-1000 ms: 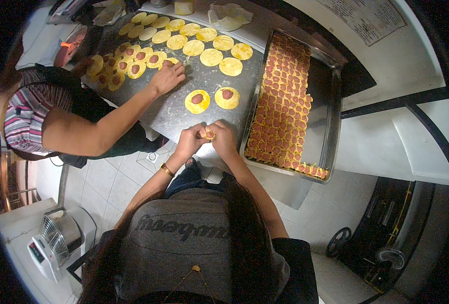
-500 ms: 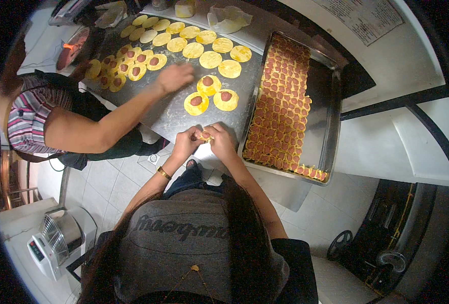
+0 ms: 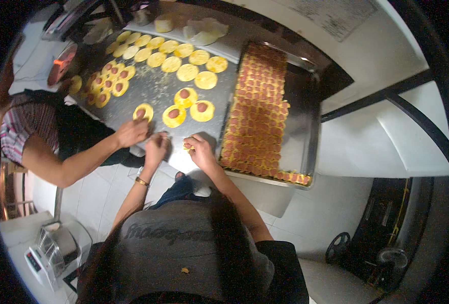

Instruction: The person places a small sausage onto a round yellow dough disc, folds the dough around the sausage to form a pastry, and places it on a metal tray. The person repeats this process continuously while another person works nearby.

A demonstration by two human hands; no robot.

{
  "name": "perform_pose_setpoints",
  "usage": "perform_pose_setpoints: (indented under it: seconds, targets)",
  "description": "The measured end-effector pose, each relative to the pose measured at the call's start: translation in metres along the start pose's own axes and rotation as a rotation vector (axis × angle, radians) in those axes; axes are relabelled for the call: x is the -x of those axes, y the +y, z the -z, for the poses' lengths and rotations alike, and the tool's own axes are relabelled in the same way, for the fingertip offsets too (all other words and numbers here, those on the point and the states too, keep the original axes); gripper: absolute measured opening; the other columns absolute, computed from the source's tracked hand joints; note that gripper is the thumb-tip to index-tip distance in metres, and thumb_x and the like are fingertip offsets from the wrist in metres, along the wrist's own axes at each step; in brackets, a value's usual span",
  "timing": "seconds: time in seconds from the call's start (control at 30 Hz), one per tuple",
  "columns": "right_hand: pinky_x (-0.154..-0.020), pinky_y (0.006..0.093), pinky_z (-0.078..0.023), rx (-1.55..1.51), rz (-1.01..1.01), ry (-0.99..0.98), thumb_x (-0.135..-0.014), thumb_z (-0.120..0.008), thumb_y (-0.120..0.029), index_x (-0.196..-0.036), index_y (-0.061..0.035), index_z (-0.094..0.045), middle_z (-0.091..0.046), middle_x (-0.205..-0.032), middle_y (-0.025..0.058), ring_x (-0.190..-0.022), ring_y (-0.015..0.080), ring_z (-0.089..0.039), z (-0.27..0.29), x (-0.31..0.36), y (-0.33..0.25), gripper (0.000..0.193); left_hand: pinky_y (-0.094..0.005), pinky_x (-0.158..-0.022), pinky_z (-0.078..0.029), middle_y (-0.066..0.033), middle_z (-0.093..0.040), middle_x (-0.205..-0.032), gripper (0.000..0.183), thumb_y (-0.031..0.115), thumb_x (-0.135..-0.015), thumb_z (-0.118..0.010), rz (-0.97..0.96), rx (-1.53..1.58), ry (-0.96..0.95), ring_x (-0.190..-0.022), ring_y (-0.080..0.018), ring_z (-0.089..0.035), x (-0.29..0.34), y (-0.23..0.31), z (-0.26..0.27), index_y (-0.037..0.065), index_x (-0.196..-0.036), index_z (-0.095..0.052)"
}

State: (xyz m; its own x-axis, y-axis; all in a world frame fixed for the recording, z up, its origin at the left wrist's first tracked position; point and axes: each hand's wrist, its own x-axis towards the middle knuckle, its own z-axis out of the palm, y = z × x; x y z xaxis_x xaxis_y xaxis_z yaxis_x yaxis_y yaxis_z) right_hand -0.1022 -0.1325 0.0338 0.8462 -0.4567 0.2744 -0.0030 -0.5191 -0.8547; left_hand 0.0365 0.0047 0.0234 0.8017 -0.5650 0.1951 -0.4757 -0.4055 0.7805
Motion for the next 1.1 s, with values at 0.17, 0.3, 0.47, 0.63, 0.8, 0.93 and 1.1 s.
perform_pose_setpoints:
  seconds: [0.17,0.3,0.47,0.63,0.8,0.93,1.1]
  targets:
    - [-0.077,0.0287,-0.052,-0.198,-0.283,0.23,-0.068,-0.064,0.01,-0.102,-0.0047,-0.064,-0.063,-0.099,0.007,-0.091,0.0198,-0.062,0.099,0.001,0.023,0.037,-0.0429,-0.067,-0.05,-0.0171,-0.065,-0.082,0.027,0.027,-0.081,-0.068,0.278,-0.374,0.017,-0.075,-0.0341,-0.064,-0.027,0.021,-0.015,0.002,-0.09,-0.061]
    - [-0.079,0.0295,-0.052,0.045,-0.257,0.503,-0.067,-0.066,0.008,-0.101,-0.006,-0.067,-0.066,-0.1,0.0065,-0.09,0.0193,-0.063,0.218,-0.01,0.104,0.037,-0.0423,-0.07,-0.05,-0.0152,-0.066,-0.089,0.025,0.029,-0.082,-0.067,0.341,-0.422,0.071,-0.082,-0.0331,-0.065,-0.035,0.017,-0.032,0.005,-0.089,-0.064]
    - [-0.078,0.0317,-0.051,0.361,-0.369,0.544,-0.064,-0.071,0.001,-0.099,-0.0077,-0.069,-0.069,-0.095,0.009,-0.087,0.0221,-0.067,0.304,-0.051,0.171,0.036,-0.043,-0.069,-0.051,-0.0158,-0.067,-0.083,0.025,0.026,-0.079,-0.067,0.349,-0.416,0.094,-0.078,-0.0346,-0.065,-0.034,0.026,-0.038,0.002,-0.086,-0.064]
    - [-0.08,0.0354,-0.051,0.52,-0.374,0.353,-0.062,-0.073,-0.003,-0.098,-0.0092,-0.069,-0.069,-0.095,0.0124,-0.09,0.0276,-0.066,0.316,-0.083,0.2,0.037,-0.0389,-0.066,-0.051,-0.0169,-0.067,-0.075,0.021,0.019,-0.076,-0.067,0.293,-0.262,0.129,-0.071,-0.0318,-0.066,-0.004,0.031,-0.043,0.0,-0.084,-0.061]
    - [-0.082,0.0373,-0.051,0.547,-0.308,0.118,-0.072,-0.068,-0.008,-0.101,-0.0088,-0.069,-0.068,-0.097,0.0141,-0.092,0.0301,-0.065,0.311,-0.084,0.208,0.029,-0.0303,-0.064,-0.051,-0.0139,-0.066,-0.072,0.017,0.01,-0.073,-0.066,0.349,-0.023,0.077,-0.067,-0.0197,-0.066,0.042,0.046,-0.041,-0.001,-0.08,-0.057]
    - [-0.081,0.0371,-0.051,0.458,-0.237,0.086,-0.076,-0.063,-0.007,-0.1,-0.0075,-0.07,-0.068,-0.096,0.0152,-0.091,0.0304,-0.066,0.315,-0.079,0.215,0.025,-0.0274,-0.066,-0.049,-0.0069,-0.064,-0.073,0.01,0.004,-0.074,-0.065,0.415,0.142,0.038,-0.069,-0.0126,-0.062,0.063,0.049,-0.047,0.002,-0.079,-0.056]
    - [-0.08,0.0351,-0.052,0.509,-0.22,0.067,-0.077,-0.056,-0.003,-0.099,-0.0061,-0.07,-0.069,-0.094,0.0157,-0.089,0.0285,-0.067,0.308,-0.083,0.214,0.026,-0.0252,-0.069,-0.049,-0.0047,-0.062,-0.081,0.019,-0.001,-0.077,-0.062,0.394,0.305,0.038,-0.074,-0.0111,-0.059,0.071,0.042,-0.051,0.002,-0.093,-0.052]
